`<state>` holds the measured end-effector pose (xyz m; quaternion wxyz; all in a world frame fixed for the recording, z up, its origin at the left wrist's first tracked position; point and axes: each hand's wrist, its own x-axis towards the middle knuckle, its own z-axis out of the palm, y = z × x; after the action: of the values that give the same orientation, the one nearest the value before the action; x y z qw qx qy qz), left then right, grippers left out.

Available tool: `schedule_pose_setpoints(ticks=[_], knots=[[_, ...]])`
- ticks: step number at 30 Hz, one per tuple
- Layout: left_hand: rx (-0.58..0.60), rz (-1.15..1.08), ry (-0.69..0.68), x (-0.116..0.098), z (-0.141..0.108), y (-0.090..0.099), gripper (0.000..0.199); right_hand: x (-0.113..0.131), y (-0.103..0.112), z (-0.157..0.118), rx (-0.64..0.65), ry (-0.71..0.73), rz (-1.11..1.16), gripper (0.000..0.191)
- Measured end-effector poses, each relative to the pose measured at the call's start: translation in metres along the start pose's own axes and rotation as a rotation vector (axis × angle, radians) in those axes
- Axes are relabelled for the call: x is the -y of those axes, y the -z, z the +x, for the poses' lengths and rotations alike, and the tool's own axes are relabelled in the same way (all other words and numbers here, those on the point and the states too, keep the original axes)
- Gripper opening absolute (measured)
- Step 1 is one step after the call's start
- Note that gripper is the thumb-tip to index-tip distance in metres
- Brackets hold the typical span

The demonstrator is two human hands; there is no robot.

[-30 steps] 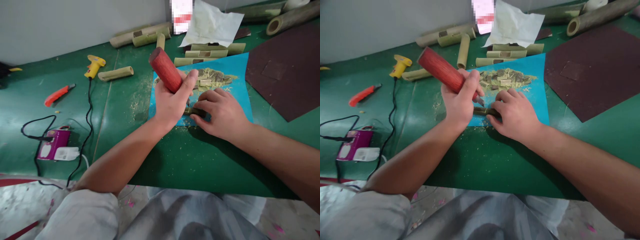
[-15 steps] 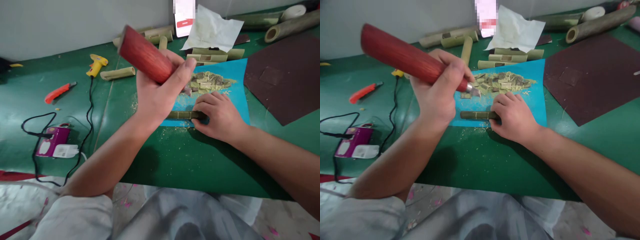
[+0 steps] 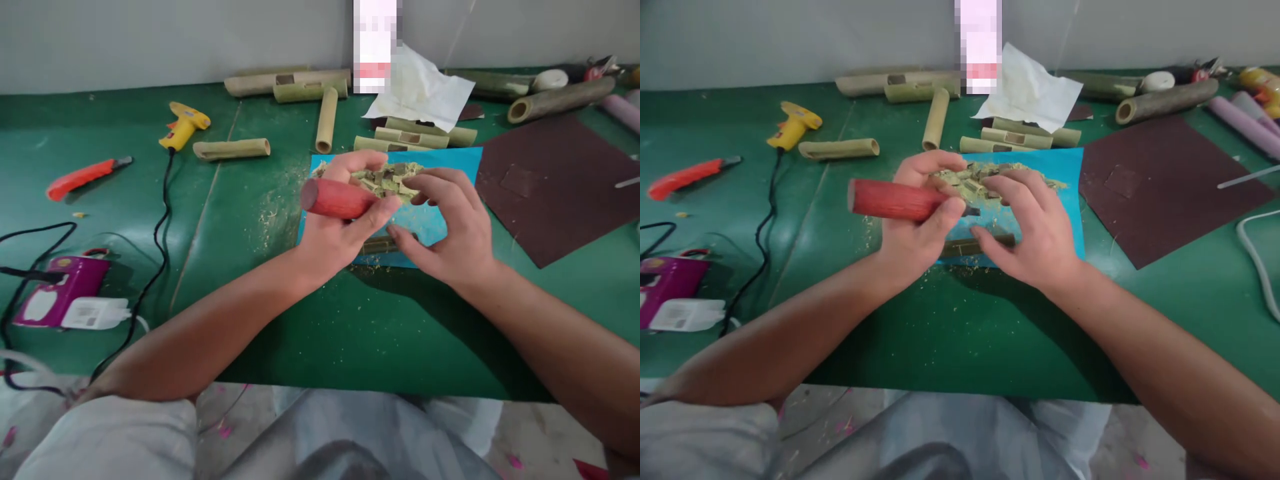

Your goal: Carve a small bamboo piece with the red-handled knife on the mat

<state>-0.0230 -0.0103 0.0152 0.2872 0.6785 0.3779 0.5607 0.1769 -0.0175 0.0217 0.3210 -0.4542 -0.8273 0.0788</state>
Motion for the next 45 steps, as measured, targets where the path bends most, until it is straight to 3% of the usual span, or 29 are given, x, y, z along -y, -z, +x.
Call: schedule_pose_setpoints(ticks=[6,11,14,16,19,22,24,27,31,35,38,42,45], knots=[[0.076,0.005,-0.012,-0.008,-0.005,-0.003,0.042,0.032,0.001,0.012,-0.083,0.132,-0.023,0.034],[0.061,-0.021,-0.007,-0.005,0.006,0.0,0.05,0.035,0.002,0.019,-0.042,-0.01,-0.086,0.035],[0.074,0.041,0.078,0.0,0.022,0.016,0.053,0.019,0.001,0.024,-0.155,-0.102,-0.089,0.034],[0.202,0.148,0.121,-0.002,0.029,0.028,0.041,0.006,-0.003,0.027,-0.279,-0.188,-0.038,0.032],[0.568,0.458,0.189,-0.014,0.03,0.035,0.03,-0.011,-0.01,0.03,-0.327,-0.305,0.061,0.031],[0.862,0.795,0.247,-0.028,0.024,0.026,0.033,-0.016,-0.013,0.032,-0.367,-0.35,0.108,0.03],[0.94,0.884,0.237,-0.032,0.021,0.017,0.036,-0.013,-0.013,0.032,-0.297,-0.366,0.073,0.029],[0.952,0.868,0.245,-0.029,0.02,0.011,0.025,-0.004,-0.011,0.031,-0.254,-0.362,0.067,0.026],[0.89,0.699,0.288,-0.021,0.023,0.012,0.016,0.004,-0.012,0.034,-0.369,-0.264,0.21,0.01],[0.821,0.614,0.28,-0.019,0.023,0.012,0.02,0.004,-0.017,0.04,-0.353,-0.296,0.277,0.013],[0.892,0.708,0.249,-0.02,0.022,0.011,0.035,0.001,-0.021,0.043,-0.382,-0.314,0.339,0.016],[0.929,0.791,0.238,-0.018,0.023,0.011,0.025,-0.005,-0.027,0.044,-0.447,-0.287,0.473,0.028],[0.852,0.728,0.207,-0.009,0.021,0.012,0.028,-0.008,-0.033,0.044,-0.513,-0.258,0.59,0.033]])
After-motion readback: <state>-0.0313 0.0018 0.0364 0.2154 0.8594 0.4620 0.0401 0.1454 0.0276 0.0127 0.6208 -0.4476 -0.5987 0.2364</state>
